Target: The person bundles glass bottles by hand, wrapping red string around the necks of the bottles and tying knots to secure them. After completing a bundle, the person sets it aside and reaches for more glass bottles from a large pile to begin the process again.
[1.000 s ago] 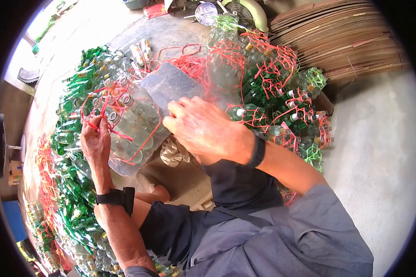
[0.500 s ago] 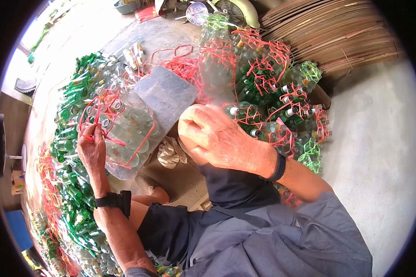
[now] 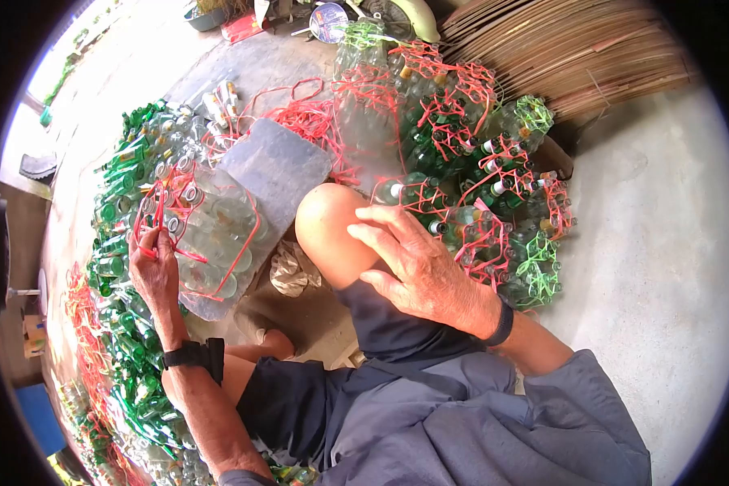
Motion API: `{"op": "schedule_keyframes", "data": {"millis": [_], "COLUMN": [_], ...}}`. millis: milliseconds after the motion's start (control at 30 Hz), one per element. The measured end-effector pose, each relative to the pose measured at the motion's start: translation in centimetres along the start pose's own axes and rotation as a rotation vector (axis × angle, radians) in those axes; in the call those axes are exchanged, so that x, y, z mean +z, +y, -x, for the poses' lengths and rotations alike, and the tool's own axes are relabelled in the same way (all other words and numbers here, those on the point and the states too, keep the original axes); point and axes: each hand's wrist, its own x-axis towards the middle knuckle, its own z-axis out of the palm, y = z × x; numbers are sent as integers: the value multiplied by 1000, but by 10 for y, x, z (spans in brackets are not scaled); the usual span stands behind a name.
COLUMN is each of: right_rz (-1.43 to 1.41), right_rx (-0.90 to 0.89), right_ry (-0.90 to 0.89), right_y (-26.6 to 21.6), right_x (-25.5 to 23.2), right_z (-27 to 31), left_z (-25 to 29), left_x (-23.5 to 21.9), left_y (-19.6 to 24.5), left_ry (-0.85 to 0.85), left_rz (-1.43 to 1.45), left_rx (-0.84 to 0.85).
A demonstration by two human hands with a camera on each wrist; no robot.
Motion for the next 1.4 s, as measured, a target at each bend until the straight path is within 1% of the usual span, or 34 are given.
{"op": "schedule_keyframes", "data": {"millis": [133, 267, 367, 433, 467, 500, 567, 700, 733, 933, 1067, 1133, 1233, 1267, 1400], "right_rz": [15, 56, 76, 75, 79, 82, 80, 82, 81, 92, 98, 96, 103, 93, 82], "right_rx": [21, 31, 30, 32, 34, 36, 29, 27, 25, 24, 21, 27, 27, 28, 36], "right_ry": [10, 29, 43, 48, 46, 43, 54, 79, 79, 81, 88, 89, 95, 98, 105], "right_y": [-2, -5, -7, -6, -6, -6, -5, -4, -4, -5, -4, -4, -5, -4, -3], "right_x": [2, 10, 14, 15, 16, 17, 19, 22, 22, 22, 24, 25, 25, 25, 28], "right_z": [9, 16, 16, 16, 17, 17, 16, 15, 15, 15, 15, 14, 15, 15, 16], "left_z": [0, 1, 1, 1, 1, 2, 2, 1, 2, 2, 2, 2, 2, 2, 2], "left_x": [4, 3, 1, 3, 3, 3, 2, 4, 4, 6, 9, 10, 9, 9, 8], "left_y": [-7, -5, -3, -4, -4, -2, 0, -4, -5, -5, -7, -10, -9, -8, -11], "left_ry": [25, 28, -5, 22, 30, 32, 23, 67, 58, 69, 81, 85, 66, 51, 33], "left_rz": [25, 39, 77, 75, 78, 77, 98, 87, 64, 99, 94, 86, 68, 71, 72], "left_rx": [62, 55, 47, 114, 122, 123, 56, 130, 105, 83, 84, 112, 97, 65, 64]}}
